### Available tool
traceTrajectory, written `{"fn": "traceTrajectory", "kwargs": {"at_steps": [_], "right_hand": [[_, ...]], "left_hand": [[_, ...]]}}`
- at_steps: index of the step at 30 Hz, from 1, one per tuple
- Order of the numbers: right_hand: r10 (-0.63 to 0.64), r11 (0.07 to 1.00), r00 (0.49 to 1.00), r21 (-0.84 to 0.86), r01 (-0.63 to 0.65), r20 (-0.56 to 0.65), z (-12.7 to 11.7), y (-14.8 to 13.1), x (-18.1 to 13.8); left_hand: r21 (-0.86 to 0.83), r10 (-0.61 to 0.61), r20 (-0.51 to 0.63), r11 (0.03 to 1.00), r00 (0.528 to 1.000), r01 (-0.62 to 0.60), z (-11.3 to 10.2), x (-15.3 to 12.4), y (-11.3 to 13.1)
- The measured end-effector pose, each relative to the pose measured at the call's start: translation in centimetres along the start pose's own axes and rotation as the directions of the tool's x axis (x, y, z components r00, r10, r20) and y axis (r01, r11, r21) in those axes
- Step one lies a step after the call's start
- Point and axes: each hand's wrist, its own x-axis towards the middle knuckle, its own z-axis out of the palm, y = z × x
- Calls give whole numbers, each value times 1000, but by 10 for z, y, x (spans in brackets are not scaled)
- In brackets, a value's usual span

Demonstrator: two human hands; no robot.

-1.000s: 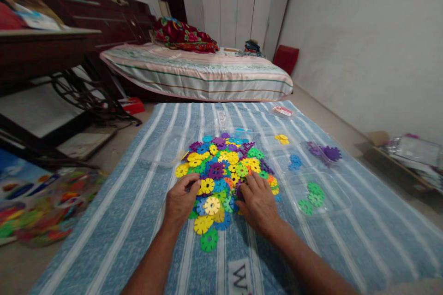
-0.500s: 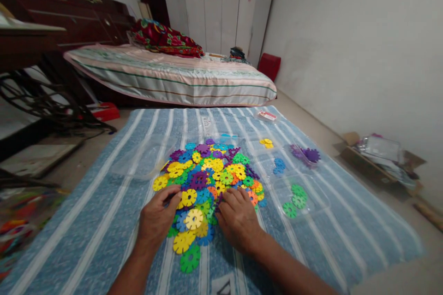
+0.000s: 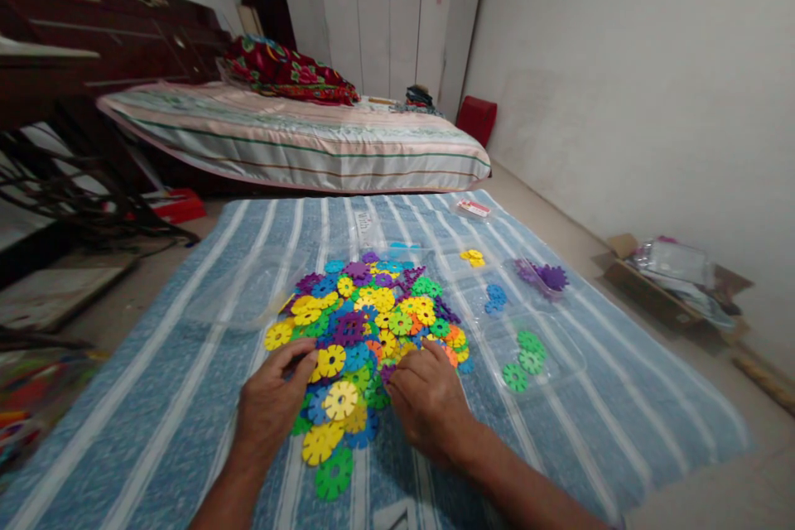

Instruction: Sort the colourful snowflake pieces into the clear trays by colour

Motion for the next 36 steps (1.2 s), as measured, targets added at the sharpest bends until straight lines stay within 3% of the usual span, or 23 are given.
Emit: {"fn": "traceTrajectory", "kwargs": {"at_steps": [3, 5, 9, 13, 16, 18, 20, 23, 25, 29, 33, 36], "right_hand": [[62, 992, 998, 115, -59, -19, -33, 8, 8], [105, 990, 992, 106, -98, -64, -57, 23, 13], [125, 970, 975, -184, -159, -185, -101, 82, 23], [210, 777, 947, -546, -313, -245, -139, 151, 34], [268, 606, 906, -674, -423, -328, -152, 176, 37], [276, 617, 908, -667, -418, -314, -148, 173, 33], [261, 728, 939, -593, -345, -226, -134, 155, 23], [202, 897, 979, -397, -195, -26, -101, 111, 6], [179, 945, 975, -299, -132, 135, -78, 82, -4], [192, 948, 924, -308, -87, 330, -45, 45, -14], [317, 893, 867, -429, -136, 385, -33, 36, -16], [342, 882, 850, -450, -143, 401, -31, 36, -15]], "left_hand": [[-10, -2, 3, 1000, 1000, 3, 0, 0, 2], [-7, -7, 2, 1000, 1000, 7, -1, -1, 3], [0, 3, 5, 1000, 1000, -3, -1, -1, 3], [-2, 14, 6, 1000, 1000, -14, 0, -1, 2], [-6, 4, 11, 1000, 1000, -4, -1, -2, 4], [-6, -10, 20, 1000, 1000, 10, -1, -3, 7], [-8, -21, 25, 1000, 999, 21, -1, -4, 9], [-13, -19, 16, 1000, 1000, 19, -1, -4, 11], [-9, -11, 12, 1000, 1000, 11, -1, -4, 11], [7, -13, 17, 1000, 1000, 13, -1, -3, 11], [16, -15, 18, 1000, 1000, 15, -1, -4, 10], [24, -21, 11, 999, 1000, 21, 0, -3, 7]]}}
